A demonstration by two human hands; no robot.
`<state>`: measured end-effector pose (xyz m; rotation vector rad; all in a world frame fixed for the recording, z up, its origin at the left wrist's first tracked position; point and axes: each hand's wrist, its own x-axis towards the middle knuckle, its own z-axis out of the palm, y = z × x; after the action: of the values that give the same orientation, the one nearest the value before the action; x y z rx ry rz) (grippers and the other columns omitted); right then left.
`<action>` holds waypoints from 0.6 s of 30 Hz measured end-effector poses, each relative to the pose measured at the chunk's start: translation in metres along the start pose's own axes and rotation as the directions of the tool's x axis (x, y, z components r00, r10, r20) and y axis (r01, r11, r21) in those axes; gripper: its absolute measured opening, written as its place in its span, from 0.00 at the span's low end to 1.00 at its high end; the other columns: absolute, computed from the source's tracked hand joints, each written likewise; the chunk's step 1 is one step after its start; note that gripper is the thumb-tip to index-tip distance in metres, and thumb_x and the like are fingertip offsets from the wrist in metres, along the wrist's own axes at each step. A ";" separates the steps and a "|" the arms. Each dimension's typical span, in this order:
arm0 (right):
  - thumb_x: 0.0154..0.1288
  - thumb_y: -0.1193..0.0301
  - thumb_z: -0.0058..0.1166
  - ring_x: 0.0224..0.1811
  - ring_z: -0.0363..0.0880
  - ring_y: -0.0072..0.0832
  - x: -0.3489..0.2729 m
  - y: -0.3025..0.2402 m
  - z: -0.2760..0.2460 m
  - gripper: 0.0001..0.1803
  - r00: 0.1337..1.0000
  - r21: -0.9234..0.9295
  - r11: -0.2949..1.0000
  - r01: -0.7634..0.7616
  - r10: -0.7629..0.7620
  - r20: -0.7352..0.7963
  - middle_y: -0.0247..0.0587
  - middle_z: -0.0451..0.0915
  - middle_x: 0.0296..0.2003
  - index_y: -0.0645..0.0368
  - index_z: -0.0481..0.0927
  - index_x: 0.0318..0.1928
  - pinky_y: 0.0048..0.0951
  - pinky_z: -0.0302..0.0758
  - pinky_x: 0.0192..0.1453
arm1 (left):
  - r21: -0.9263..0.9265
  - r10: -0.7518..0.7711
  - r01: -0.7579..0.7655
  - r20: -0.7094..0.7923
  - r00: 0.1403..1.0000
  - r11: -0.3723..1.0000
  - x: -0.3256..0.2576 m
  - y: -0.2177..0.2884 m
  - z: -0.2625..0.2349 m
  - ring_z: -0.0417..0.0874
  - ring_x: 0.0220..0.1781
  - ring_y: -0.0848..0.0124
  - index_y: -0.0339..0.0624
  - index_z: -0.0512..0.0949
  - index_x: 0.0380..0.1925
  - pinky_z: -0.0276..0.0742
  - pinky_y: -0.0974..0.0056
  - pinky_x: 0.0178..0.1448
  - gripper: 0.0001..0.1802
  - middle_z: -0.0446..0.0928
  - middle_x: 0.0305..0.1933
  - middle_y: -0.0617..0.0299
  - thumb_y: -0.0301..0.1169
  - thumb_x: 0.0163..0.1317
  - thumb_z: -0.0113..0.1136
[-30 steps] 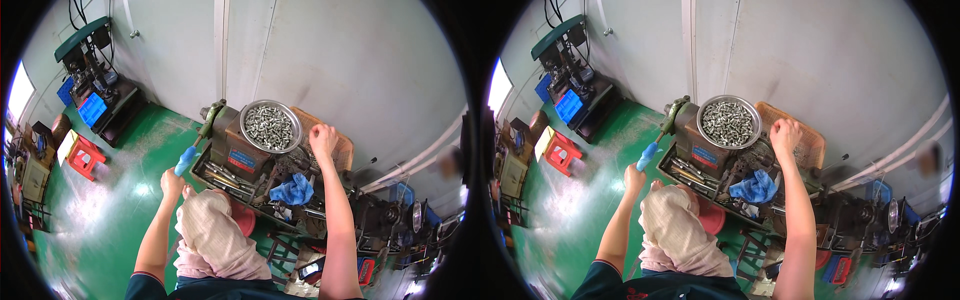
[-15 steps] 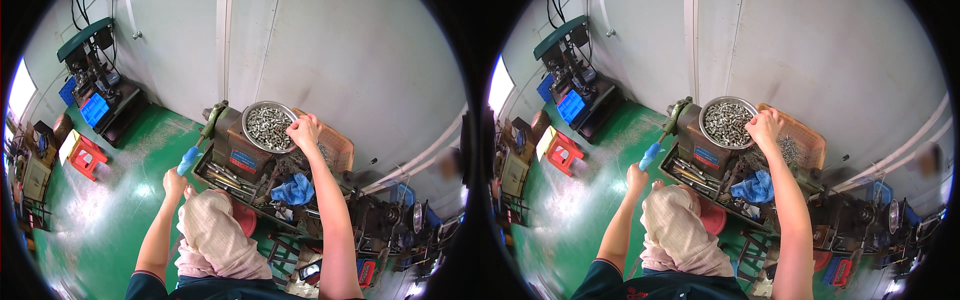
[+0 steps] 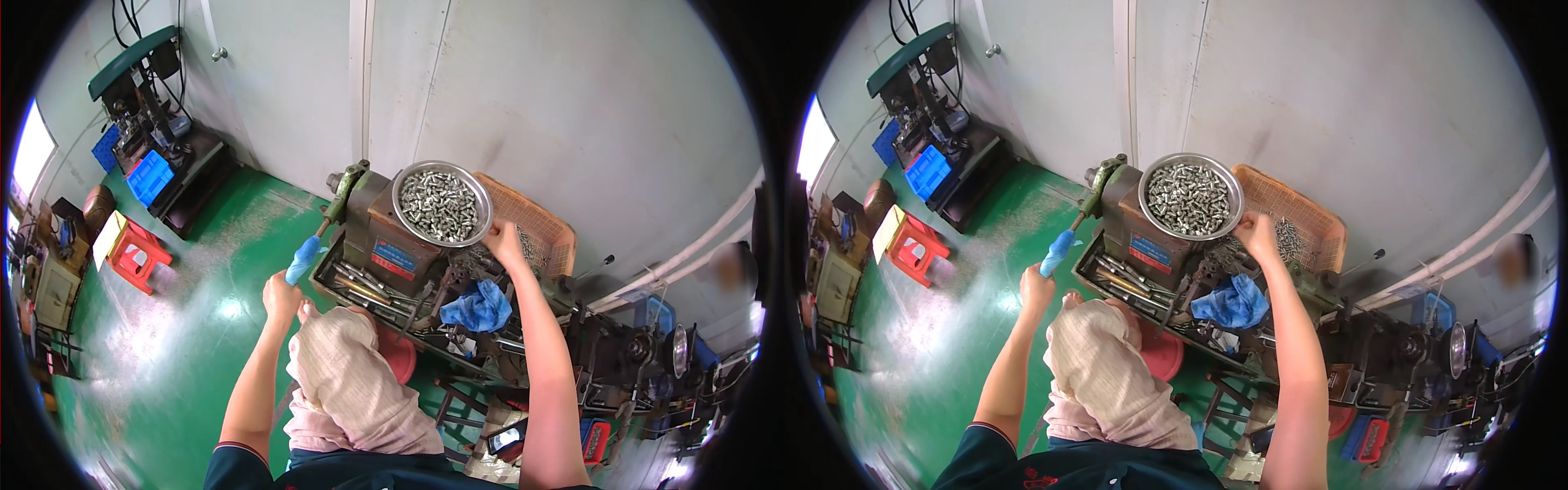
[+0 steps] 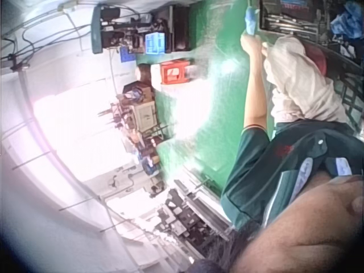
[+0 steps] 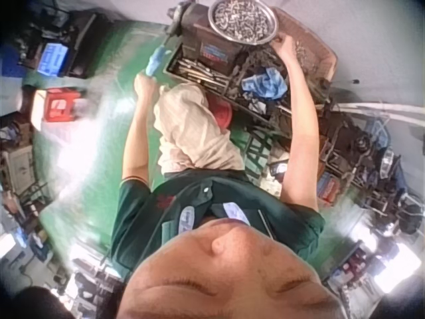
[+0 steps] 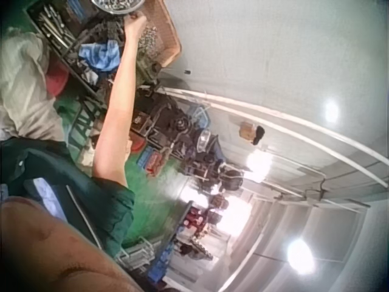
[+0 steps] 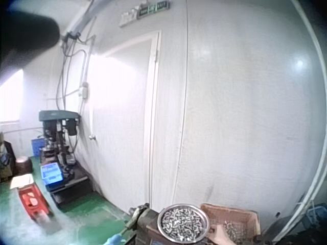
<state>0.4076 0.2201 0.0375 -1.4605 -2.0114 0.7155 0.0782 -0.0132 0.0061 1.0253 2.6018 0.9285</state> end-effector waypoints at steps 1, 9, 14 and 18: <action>0.41 0.73 0.54 0.23 0.74 0.22 -0.007 -0.007 0.005 0.09 0.998 -0.041 0.999 -0.019 0.022 0.061 0.39 0.76 0.19 0.62 0.77 0.27 0.23 0.69 0.29 | -0.003 0.000 0.000 0.003 1.000 1.000 -0.001 0.000 0.000 0.75 0.31 0.51 0.41 0.77 0.27 0.69 0.55 0.37 0.10 0.74 0.24 0.46 0.26 0.41 0.50; 0.36 0.70 0.53 0.26 0.77 0.30 -0.015 -0.010 0.022 0.13 0.988 -0.031 0.997 -0.067 0.071 0.135 0.41 0.78 0.21 0.61 0.78 0.27 0.26 0.70 0.33 | 0.023 0.012 -0.012 -0.012 1.000 1.000 0.001 -0.004 0.003 0.75 0.31 0.51 0.41 0.77 0.26 0.69 0.55 0.36 0.11 0.74 0.24 0.46 0.26 0.41 0.49; 0.36 0.70 0.54 0.27 0.77 0.31 -0.017 -0.014 0.022 0.12 0.992 -0.009 0.997 -0.074 0.075 0.106 0.41 0.78 0.23 0.60 0.78 0.27 0.26 0.70 0.34 | 0.019 0.005 -0.005 -0.014 1.000 1.000 0.000 -0.003 0.001 0.75 0.31 0.51 0.41 0.77 0.26 0.69 0.55 0.36 0.10 0.74 0.24 0.46 0.25 0.41 0.49; 0.37 0.73 0.58 0.28 0.77 0.25 -0.013 0.000 0.029 0.12 0.992 0.038 0.998 -0.046 0.042 0.118 0.41 0.79 0.24 0.62 0.78 0.28 0.25 0.70 0.33 | 0.017 0.001 -0.001 -0.008 1.000 1.000 0.000 -0.002 0.002 0.75 0.31 0.51 0.42 0.77 0.27 0.69 0.54 0.36 0.11 0.74 0.25 0.47 0.25 0.41 0.49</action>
<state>0.3908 0.2050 0.0155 -1.4741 -2.0441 0.8747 0.0775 -0.0137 0.0033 1.0297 2.6199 0.9140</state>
